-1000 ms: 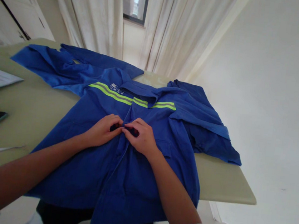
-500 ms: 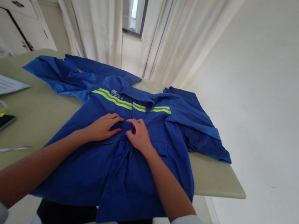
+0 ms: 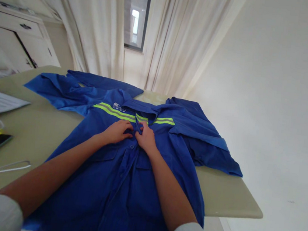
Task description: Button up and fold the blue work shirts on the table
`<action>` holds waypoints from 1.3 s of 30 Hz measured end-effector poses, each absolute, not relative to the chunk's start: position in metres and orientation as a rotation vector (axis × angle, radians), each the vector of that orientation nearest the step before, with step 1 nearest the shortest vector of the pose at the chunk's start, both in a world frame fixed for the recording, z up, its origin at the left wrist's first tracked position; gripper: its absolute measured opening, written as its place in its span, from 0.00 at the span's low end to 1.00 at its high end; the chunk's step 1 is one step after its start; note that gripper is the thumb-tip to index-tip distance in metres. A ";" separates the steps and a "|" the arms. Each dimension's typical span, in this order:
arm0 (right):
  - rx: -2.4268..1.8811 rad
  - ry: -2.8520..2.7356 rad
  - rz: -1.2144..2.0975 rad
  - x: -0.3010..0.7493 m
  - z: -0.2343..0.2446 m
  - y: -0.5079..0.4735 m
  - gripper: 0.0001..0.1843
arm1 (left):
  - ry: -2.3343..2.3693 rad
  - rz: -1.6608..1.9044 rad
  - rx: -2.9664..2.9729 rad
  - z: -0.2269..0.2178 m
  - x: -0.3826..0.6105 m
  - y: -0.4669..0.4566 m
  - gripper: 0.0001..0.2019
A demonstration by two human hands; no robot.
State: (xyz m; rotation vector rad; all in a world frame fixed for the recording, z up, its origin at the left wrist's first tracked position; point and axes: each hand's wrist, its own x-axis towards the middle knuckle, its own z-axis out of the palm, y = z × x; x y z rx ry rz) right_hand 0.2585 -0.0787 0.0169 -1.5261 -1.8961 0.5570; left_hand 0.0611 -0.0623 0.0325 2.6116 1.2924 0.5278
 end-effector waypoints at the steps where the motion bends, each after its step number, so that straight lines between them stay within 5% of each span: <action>1: -1.503 -1.869 0.559 0.260 0.015 -0.080 0.23 | 1.269 0.558 2.625 0.026 0.060 -0.064 0.10; 9: -1.618 -1.823 0.361 0.259 0.020 -0.076 0.03 | 1.243 0.625 2.749 0.017 0.059 -0.068 0.11; 39: -1.300 -1.734 0.616 0.261 0.014 -0.075 0.08 | 1.273 0.905 2.559 0.014 0.064 -0.069 0.07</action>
